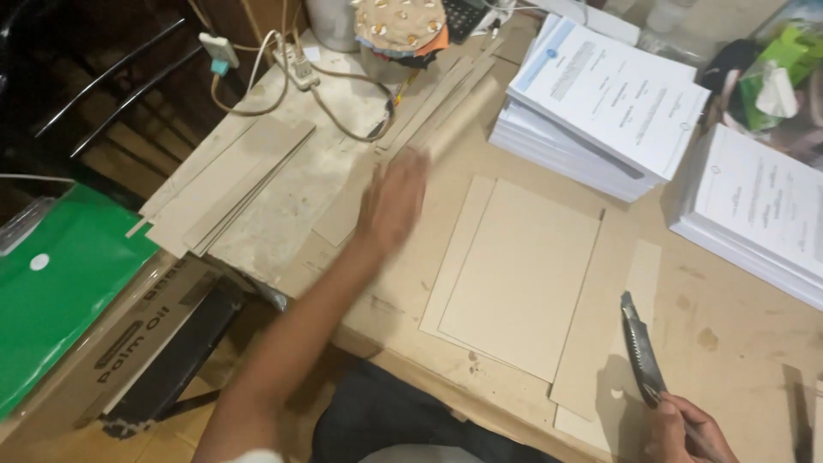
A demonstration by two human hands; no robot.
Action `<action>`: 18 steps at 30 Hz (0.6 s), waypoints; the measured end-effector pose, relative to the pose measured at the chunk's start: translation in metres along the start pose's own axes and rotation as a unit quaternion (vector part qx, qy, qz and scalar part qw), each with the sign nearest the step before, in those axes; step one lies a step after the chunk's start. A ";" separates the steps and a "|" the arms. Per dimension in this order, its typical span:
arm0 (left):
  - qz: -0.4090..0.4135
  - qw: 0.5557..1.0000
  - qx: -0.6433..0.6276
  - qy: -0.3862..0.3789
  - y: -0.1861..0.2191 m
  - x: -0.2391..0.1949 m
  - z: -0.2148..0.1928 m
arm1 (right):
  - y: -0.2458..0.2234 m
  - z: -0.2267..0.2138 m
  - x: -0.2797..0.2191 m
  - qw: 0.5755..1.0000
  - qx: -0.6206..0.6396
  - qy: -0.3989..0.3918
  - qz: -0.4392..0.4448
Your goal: Cutting cardboard into strips using a utility knife and a guide on a workbench.
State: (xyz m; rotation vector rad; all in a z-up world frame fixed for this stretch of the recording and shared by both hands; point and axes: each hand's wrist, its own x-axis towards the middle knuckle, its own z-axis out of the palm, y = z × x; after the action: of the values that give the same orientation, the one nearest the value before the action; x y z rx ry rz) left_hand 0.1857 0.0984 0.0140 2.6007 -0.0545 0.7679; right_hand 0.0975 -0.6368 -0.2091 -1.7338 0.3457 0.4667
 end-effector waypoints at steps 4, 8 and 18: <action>-0.086 0.990 0.109 -0.038 -0.018 0.056 0.022 | -0.203 0.237 -0.183 0.931 -0.128 0.313 -0.138; -0.126 0.979 0.117 -0.112 -0.016 0.023 0.004 | -0.185 0.239 -0.173 0.896 -0.083 0.412 -0.140; -0.047 0.995 0.078 -0.046 -0.042 -0.092 -0.065 | -0.105 0.091 -0.054 0.957 0.174 0.171 0.159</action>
State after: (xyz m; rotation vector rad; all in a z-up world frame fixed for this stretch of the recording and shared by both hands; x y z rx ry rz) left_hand 0.0813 0.1558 -0.0013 2.7634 0.1029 0.6421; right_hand 0.0892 -0.5268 -0.1088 -1.4130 0.9112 0.3070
